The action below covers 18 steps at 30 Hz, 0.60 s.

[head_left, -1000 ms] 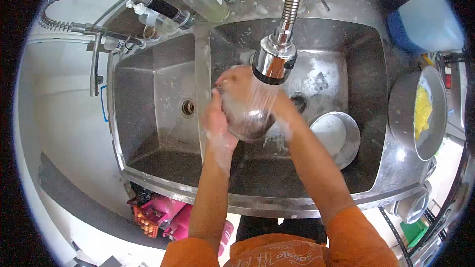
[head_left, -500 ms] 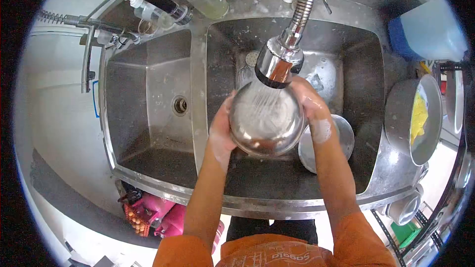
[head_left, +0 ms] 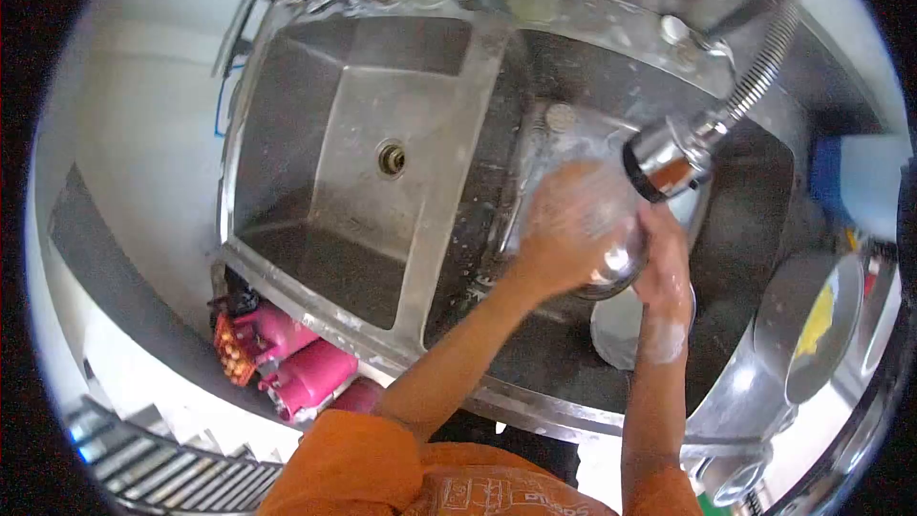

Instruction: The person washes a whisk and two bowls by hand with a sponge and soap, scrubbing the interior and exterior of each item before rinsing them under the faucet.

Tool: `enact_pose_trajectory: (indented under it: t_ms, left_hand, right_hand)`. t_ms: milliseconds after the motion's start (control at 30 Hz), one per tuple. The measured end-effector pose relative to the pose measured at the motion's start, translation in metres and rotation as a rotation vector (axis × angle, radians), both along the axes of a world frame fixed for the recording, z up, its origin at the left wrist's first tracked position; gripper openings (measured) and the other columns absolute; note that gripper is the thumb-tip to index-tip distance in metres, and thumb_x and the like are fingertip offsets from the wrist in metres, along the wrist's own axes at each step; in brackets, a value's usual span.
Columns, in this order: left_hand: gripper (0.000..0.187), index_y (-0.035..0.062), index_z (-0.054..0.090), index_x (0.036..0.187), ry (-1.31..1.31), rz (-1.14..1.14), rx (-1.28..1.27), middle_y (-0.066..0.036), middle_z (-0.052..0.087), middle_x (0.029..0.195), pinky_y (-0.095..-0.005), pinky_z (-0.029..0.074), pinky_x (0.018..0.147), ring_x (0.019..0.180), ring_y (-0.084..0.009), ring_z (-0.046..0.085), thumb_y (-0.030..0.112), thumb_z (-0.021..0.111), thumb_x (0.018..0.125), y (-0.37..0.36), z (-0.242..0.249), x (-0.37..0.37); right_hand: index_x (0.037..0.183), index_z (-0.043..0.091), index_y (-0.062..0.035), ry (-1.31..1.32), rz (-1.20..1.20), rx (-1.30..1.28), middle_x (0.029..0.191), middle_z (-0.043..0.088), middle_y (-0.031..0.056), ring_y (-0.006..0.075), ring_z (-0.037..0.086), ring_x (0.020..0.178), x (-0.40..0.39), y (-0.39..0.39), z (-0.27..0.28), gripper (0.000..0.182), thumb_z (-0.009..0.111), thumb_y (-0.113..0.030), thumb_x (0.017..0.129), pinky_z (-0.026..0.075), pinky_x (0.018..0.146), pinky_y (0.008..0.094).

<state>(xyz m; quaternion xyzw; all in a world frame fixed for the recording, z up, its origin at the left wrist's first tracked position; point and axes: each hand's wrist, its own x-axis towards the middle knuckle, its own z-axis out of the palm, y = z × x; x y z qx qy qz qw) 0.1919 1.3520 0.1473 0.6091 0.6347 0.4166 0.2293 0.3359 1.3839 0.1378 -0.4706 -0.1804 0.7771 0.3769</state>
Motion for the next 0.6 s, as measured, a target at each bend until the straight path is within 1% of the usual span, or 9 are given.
enact_pose_trajectory:
  t_ms: [33,67,167,200,300,367,433,500,600]
  left_hand:
    - [0.033,0.0042,0.061,0.104,0.207,-0.161,0.079,-0.016,0.057,0.113,-0.0492,0.028,0.103,0.113,-0.0366,0.048,0.022,0.063,0.075,0.001,0.009,0.007]
    - [0.026,0.0051,0.060,0.097,0.248,-0.219,0.055,-0.016,0.057,0.109,-0.0479,0.030,0.101,0.110,-0.0369,0.048,0.021,0.059,0.076,0.003,0.011,0.013]
    - [0.025,0.0057,0.060,0.098,0.079,-0.301,0.193,-0.015,0.058,0.105,-0.0469,0.033,0.099,0.107,-0.0362,0.050,0.021,0.057,0.078,0.024,-0.006,0.004]
    - [0.027,0.0054,0.061,0.103,0.112,-0.340,0.160,-0.014,0.059,0.107,-0.0447,0.035,0.097,0.107,-0.0321,0.051,0.023,0.055,0.083,0.031,-0.008,-0.008]
    - [0.032,0.0037,0.058,0.114,-0.779,-0.065,-0.447,-0.010,0.056,0.118,-0.0423,0.032,0.099,0.114,-0.0263,0.048,0.023,0.049,0.090,0.046,-0.050,-0.025]
    - [0.041,0.0033,0.050,0.126,-0.959,0.152,-0.378,-0.012,0.047,0.132,-0.0401,0.030,0.103,0.124,-0.0260,0.041,0.027,0.050,0.092,0.026,-0.036,-0.009]
    - [0.048,0.0041,0.045,0.130,-0.891,0.458,0.110,-0.015,0.042,0.136,-0.0419,0.028,0.104,0.128,-0.0286,0.036,0.028,0.055,0.090,0.011,-0.051,0.033]
    - [0.057,0.0026,0.040,0.134,-0.722,0.570,0.294,-0.016,0.037,0.140,-0.0428,0.028,0.106,0.130,-0.0291,0.034,0.028,0.059,0.087,-0.002,-0.047,0.049]
    - [0.067,-0.0006,0.037,0.135,-0.309,0.407,0.212,-0.015,0.035,0.142,-0.0442,0.027,0.106,0.130,-0.0288,0.035,0.026,0.065,0.080,-0.023,-0.029,0.018]
  right_hand:
    - [0.132,0.042,-0.0003,-0.103,-0.038,-0.090,0.125,0.053,0.0074,0.0184,0.054,0.108,-0.008,-0.006,-0.003,0.042,0.049,-0.017,0.093,0.045,0.090,0.0301]
    - [0.130,0.044,-0.0010,-0.030,-0.051,-0.093,0.123,0.054,0.0070,0.0182,0.054,0.107,-0.004,-0.007,-0.013,0.041,0.049,-0.018,0.093,0.046,0.088,0.0310]
    - [0.122,0.050,-0.0020,-0.006,-0.064,0.008,0.116,0.057,0.0078,0.0197,0.056,0.105,0.002,-0.003,0.002,0.035,0.050,-0.019,0.092,0.048,0.086,0.0340]
    - [0.119,0.052,-0.0021,-0.032,-0.068,0.053,0.114,0.059,0.0084,0.0205,0.057,0.104,0.003,-0.001,0.013,0.033,0.051,-0.019,0.091,0.048,0.085,0.0350]
    - [0.117,0.054,-0.0037,0.009,-0.136,0.073,0.110,0.059,0.0060,0.0169,0.057,0.099,0.005,0.002,0.029,0.030,0.052,-0.020,0.091,0.049,0.083,0.0358]
    - [0.111,0.056,-0.0044,-0.136,-0.215,0.108,0.108,0.059,0.0058,0.0162,0.056,0.099,0.006,0.005,0.000,0.025,0.053,-0.020,0.091,0.046,0.088,0.0358]
    - [0.120,0.051,-0.0015,0.016,-0.390,0.049,0.109,0.060,0.0082,0.0198,0.058,0.097,-0.027,0.002,0.008,0.034,0.052,-0.021,0.092,0.047,0.085,0.0345]
    - [0.121,0.051,-0.0020,0.006,-0.335,0.222,0.110,0.059,0.0072,0.0191,0.057,0.097,-0.049,-0.005,-0.006,0.032,0.051,-0.019,0.093,0.046,0.087,0.0349]
    - [0.119,0.052,-0.0030,0.147,-0.253,0.129,0.109,0.058,0.0077,0.0193,0.057,0.098,-0.056,-0.010,0.011,0.029,0.048,-0.018,0.095,0.046,0.087,0.0336]
